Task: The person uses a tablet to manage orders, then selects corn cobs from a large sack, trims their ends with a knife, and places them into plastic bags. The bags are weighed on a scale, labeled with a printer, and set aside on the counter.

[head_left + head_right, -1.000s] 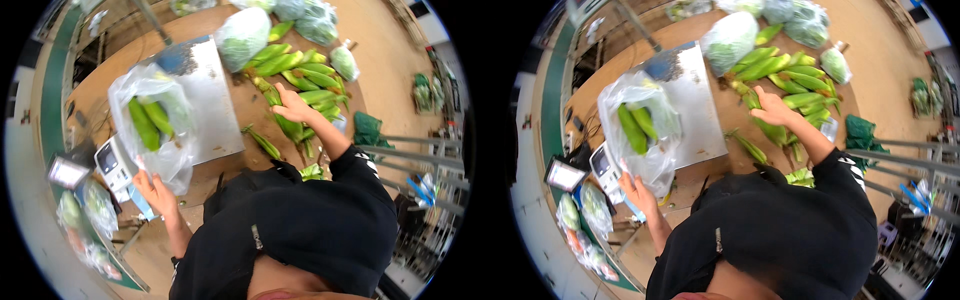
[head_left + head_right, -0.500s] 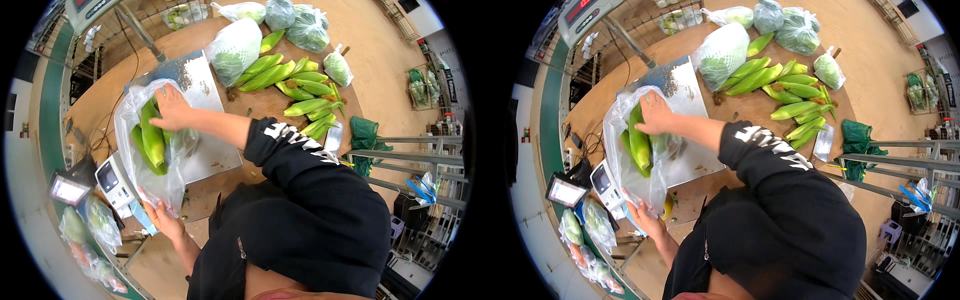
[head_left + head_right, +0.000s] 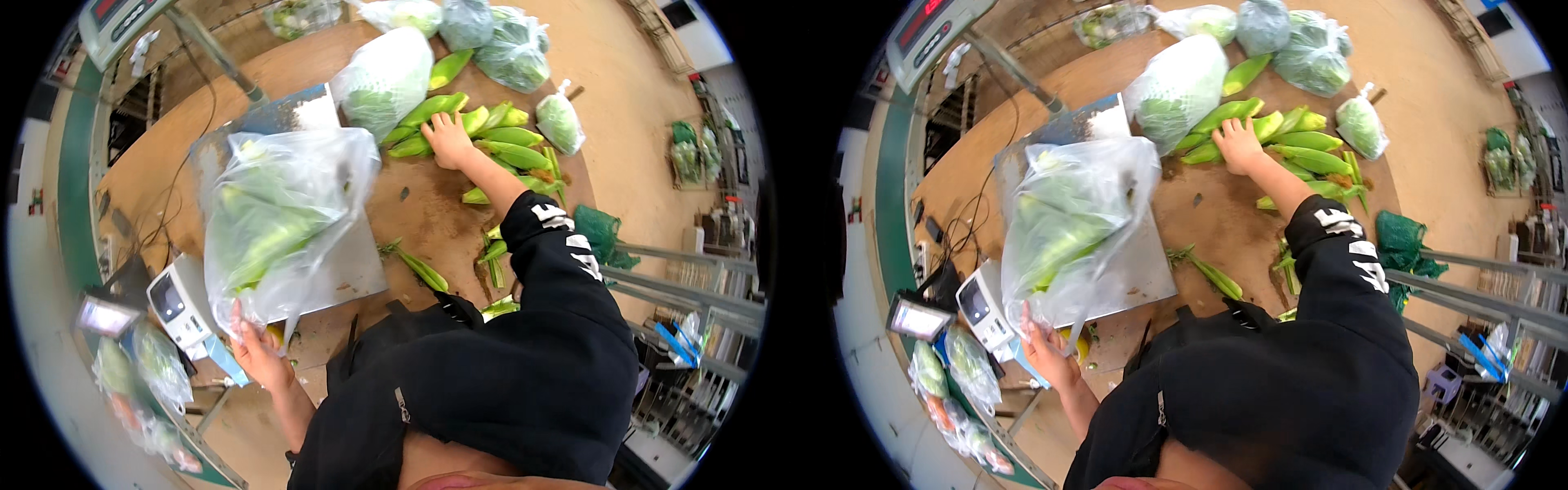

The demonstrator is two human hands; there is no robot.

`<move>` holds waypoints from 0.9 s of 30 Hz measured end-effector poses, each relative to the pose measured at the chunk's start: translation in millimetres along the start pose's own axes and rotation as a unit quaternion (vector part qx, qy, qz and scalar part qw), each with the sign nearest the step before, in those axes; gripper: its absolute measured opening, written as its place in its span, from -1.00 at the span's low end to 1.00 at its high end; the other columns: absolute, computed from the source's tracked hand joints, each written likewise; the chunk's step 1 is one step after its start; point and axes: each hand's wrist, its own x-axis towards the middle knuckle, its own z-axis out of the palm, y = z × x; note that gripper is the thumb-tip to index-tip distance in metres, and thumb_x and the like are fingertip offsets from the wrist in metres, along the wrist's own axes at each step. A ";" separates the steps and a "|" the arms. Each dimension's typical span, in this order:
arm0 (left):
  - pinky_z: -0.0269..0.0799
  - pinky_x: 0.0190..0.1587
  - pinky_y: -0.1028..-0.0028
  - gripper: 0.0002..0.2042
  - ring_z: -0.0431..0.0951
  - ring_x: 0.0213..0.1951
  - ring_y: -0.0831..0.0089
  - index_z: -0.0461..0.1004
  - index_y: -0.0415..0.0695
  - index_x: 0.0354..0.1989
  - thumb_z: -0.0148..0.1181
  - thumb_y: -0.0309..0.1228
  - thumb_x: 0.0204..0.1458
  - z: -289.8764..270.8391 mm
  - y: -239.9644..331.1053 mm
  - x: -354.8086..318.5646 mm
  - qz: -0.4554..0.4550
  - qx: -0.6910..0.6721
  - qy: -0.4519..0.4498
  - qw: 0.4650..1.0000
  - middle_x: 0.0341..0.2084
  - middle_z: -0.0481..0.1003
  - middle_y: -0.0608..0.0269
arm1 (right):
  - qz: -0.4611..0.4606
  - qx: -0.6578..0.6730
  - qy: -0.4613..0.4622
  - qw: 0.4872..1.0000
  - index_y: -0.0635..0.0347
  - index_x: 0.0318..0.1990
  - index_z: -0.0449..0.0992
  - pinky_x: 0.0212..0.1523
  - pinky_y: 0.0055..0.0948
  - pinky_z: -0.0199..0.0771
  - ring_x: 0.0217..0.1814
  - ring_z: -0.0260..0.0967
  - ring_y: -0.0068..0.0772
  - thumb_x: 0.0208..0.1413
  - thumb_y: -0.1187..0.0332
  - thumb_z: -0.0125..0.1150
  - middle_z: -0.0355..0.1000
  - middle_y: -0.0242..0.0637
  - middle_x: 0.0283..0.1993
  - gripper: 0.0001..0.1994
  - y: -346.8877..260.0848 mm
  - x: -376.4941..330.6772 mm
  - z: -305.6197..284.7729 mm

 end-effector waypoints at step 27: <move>0.16 -0.73 0.68 -0.32 0.13 -0.65 0.63 -0.06 -0.04 0.56 0.03 -0.46 0.27 -15.8 31.9 -50.3 -0.044 -0.260 -0.109 0.958 -0.59 0.18 0.37 | -0.056 0.489 0.117 0.862 0.22 0.33 0.29 0.38 -0.03 0.26 0.38 0.26 0.04 0.15 -0.34 0.16 0.43 0.10 0.22 -0.15 -218.8 111.6 -197.7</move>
